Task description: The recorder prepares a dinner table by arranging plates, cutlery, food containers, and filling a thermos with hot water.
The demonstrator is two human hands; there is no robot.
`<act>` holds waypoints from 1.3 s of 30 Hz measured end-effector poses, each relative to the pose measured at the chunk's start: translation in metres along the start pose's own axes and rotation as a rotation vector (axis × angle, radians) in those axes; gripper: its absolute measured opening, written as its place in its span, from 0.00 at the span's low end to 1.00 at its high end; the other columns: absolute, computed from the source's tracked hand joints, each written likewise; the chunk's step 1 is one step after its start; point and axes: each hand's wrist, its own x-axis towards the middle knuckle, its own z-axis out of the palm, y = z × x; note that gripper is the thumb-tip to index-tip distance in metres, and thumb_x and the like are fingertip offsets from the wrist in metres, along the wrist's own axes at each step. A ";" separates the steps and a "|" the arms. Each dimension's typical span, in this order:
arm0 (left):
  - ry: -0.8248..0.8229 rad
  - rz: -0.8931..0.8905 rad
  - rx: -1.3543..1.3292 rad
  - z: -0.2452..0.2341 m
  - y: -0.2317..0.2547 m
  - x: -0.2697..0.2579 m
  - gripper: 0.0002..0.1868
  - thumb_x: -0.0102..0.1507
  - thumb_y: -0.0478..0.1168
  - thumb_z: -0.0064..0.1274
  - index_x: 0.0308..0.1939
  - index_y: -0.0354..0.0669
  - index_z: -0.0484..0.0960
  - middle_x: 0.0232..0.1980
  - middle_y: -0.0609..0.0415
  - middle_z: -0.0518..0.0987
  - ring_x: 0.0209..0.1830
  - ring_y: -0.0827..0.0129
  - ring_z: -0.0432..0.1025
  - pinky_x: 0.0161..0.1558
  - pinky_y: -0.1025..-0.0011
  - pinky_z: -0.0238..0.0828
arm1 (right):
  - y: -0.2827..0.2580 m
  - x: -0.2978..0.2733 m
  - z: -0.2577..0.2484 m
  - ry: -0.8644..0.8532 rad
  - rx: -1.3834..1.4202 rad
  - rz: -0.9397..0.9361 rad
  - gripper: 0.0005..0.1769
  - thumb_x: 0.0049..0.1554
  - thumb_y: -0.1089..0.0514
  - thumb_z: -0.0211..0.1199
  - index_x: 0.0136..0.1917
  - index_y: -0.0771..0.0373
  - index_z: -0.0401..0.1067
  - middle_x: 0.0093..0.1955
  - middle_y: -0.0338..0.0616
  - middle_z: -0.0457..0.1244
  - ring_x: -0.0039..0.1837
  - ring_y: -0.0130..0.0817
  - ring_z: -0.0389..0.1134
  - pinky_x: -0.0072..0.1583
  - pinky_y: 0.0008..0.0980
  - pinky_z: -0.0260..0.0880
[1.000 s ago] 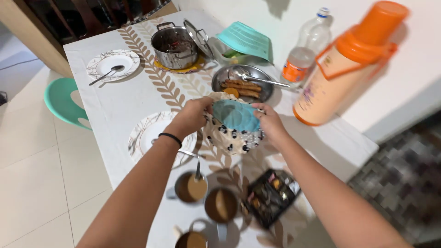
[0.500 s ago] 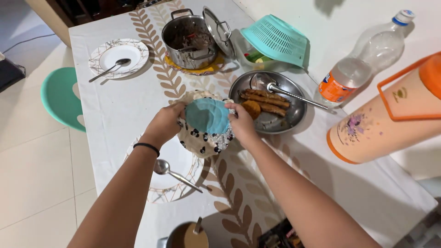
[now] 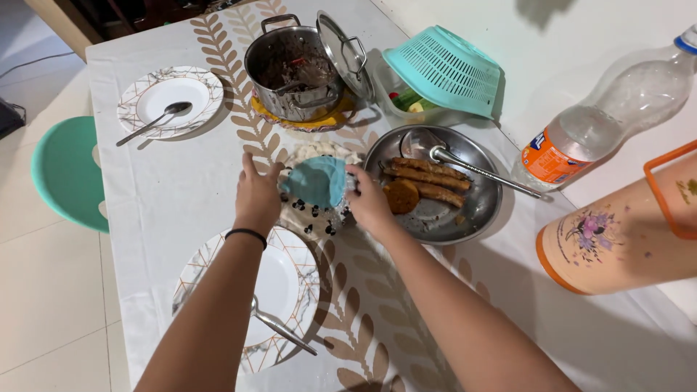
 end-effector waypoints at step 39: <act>-0.389 0.112 0.171 0.080 0.049 -0.021 0.36 0.66 0.70 0.36 0.77 0.88 0.47 0.80 0.29 0.40 0.78 0.24 0.35 0.67 0.25 0.35 | 0.124 -0.204 -0.128 0.420 0.764 0.871 0.21 0.64 0.51 0.44 0.45 0.72 0.68 0.37 0.55 0.66 0.38 0.45 0.69 0.40 0.39 0.69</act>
